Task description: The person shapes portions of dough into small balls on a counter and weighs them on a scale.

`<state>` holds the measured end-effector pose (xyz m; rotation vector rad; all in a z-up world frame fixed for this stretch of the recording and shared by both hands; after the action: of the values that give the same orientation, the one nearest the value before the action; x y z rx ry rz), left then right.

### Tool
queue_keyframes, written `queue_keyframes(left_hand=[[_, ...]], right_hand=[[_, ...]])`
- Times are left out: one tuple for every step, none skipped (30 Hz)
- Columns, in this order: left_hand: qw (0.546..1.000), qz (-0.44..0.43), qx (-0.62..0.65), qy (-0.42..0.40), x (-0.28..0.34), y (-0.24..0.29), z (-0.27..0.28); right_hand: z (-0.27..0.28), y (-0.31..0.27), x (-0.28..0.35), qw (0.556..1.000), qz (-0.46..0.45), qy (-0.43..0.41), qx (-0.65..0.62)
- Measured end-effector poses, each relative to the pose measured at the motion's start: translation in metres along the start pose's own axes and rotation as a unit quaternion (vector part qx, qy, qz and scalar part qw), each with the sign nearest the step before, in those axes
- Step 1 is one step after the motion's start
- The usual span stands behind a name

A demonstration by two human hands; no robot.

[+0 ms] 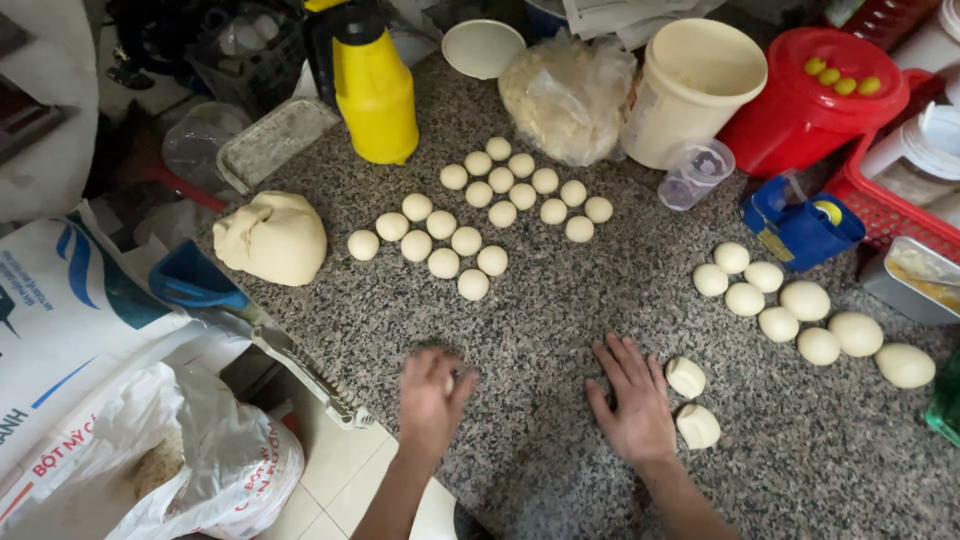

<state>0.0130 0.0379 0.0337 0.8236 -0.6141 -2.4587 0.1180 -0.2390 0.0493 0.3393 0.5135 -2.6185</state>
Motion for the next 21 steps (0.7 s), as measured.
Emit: queue_keyframes(left_hand=[[0.997,-0.051,0.047,-0.026,0.003,0.012,0.009],[0.989,-0.101,0.092,-0.051,0.008,0.024,0.018],[0.99,-0.098,0.09,-0.049,0.011,0.021,0.029],[0.986,-0.109,0.1,-0.074,0.015,0.019,0.039],[0.982,-0.121,0.11,-0.098,0.018,0.017,0.048],[0.982,-0.117,0.107,-0.099,0.015,0.015,0.053],[0.978,-0.089,0.084,-0.168,0.013,0.01,0.053],[0.969,-0.062,0.062,-0.232,0.009,0.006,0.051],[0.97,-0.06,0.061,-0.229,0.001,0.001,0.049],[0.962,-0.031,0.106,-0.248,-0.006,-0.003,0.045],[0.952,-0.001,0.151,-0.266,-0.013,-0.006,0.041],[0.953,0.001,0.15,-0.264,-0.027,-0.01,0.035],[0.967,-0.002,0.131,-0.22,-0.045,-0.014,0.033],[0.978,-0.006,0.111,-0.176,-0.062,-0.019,0.031],[0.978,-0.005,0.11,-0.176,-0.085,-0.01,0.038],[0.982,0.048,0.082,-0.162,-0.108,-0.004,0.045],[0.982,0.101,0.055,-0.147,-0.132,0.001,0.053],[0.983,0.101,0.055,-0.146,-0.14,-0.011,0.04],[0.992,0.068,0.059,-0.089,-0.15,-0.02,0.03],[0.997,0.033,0.063,-0.033,-0.159,-0.029,0.021],[0.997,0.032,0.063,-0.033,-0.16,-0.043,0.005]], right_hand=[[-0.001,0.001,0.001,1.0,0.004,0.007,0.001],[-0.004,0.002,0.001,1.0,0.008,0.013,0.001],[-0.003,0.002,0.0,1.0,0.012,0.012,0.0],[-0.003,0.002,0.0,1.0,0.013,0.023,-0.005],[-0.002,0.002,0.0,0.999,0.015,0.033,-0.01],[0.0,0.001,0.001,0.999,0.016,0.03,-0.012],[0.0,0.001,0.002,1.0,0.006,0.013,-0.007],[0.001,0.001,-0.001,1.0,-0.001,0.0,-0.002],[-0.003,0.001,-0.001,1.0,0.002,0.0,-0.004],[-0.005,0.003,0.0,1.0,0.005,0.012,-0.001],[-0.007,0.004,0.001,1.0,0.007,0.024,0.002],[-0.008,0.006,0.002,1.0,0.01,0.024,0.001],[-0.01,0.008,0.002,0.999,0.011,0.031,-0.002],[-0.011,0.01,0.003,0.999,0.012,0.038,-0.004],[-0.012,0.009,0.004,0.999,0.013,0.037,-0.006],[-0.012,0.009,0.004,0.999,0.016,0.045,-0.005],[-0.012,0.009,0.003,0.998,0.018,0.053,-0.004],[-0.012,0.009,0.003,0.998,0.019,0.053,-0.004],[-0.013,0.009,0.003,0.999,0.018,0.051,0.001],[-0.013,0.009,0.004,0.999,0.016,0.05,0.007],[-0.013,0.007,0.003,0.999,0.015,0.05,0.008]])
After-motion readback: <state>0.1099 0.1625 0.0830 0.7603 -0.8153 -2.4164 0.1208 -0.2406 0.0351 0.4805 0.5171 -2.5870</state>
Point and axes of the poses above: each hand's wrist, its own x-axis away from the middle knuckle, its own z-axis out of the back of the hand, y = z × x, the point moved 4 cm from there along -x, towards the middle knuckle, and after that the axes turned 13 degrees about y, right-handed, at the moved point
